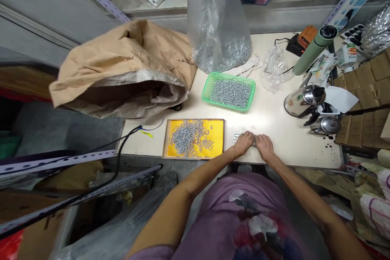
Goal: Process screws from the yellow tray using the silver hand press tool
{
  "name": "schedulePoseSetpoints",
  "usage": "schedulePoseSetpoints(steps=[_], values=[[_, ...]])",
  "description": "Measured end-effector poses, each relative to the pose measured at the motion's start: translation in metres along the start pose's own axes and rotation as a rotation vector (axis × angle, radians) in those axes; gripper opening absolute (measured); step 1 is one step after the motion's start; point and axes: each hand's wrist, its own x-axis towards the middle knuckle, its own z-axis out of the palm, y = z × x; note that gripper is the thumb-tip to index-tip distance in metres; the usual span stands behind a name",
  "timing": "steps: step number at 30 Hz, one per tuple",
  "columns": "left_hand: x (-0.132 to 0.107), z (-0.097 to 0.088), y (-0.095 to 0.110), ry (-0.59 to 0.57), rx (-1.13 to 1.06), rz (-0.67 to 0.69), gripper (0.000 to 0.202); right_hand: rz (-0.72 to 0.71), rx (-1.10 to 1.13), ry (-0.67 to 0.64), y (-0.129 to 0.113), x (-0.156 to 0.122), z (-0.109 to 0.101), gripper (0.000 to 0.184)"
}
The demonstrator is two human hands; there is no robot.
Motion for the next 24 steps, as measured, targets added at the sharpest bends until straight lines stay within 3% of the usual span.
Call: schedulePoseSetpoints(steps=[5,10,14,19,24], values=[[-0.001,0.003,-0.005,-0.048,-0.032,0.096,0.021,-0.01,0.021,-0.008,-0.002,-0.007,0.005,0.031],[0.001,0.004,-0.003,-0.034,-0.017,0.094,0.019,-0.021,0.001,0.003,0.002,-0.007,0.012,0.029],[0.001,0.004,-0.001,0.032,0.007,0.026,0.018,-0.032,-0.006,0.091,0.011,-0.003,0.011,0.02],[-0.02,0.013,-0.002,0.168,0.028,0.059,0.023,-0.122,0.035,0.094,0.025,0.002,0.002,0.043],[-0.041,0.026,0.003,0.097,0.008,0.205,0.018,-0.094,-0.029,0.036,0.036,0.02,-0.008,0.02]])
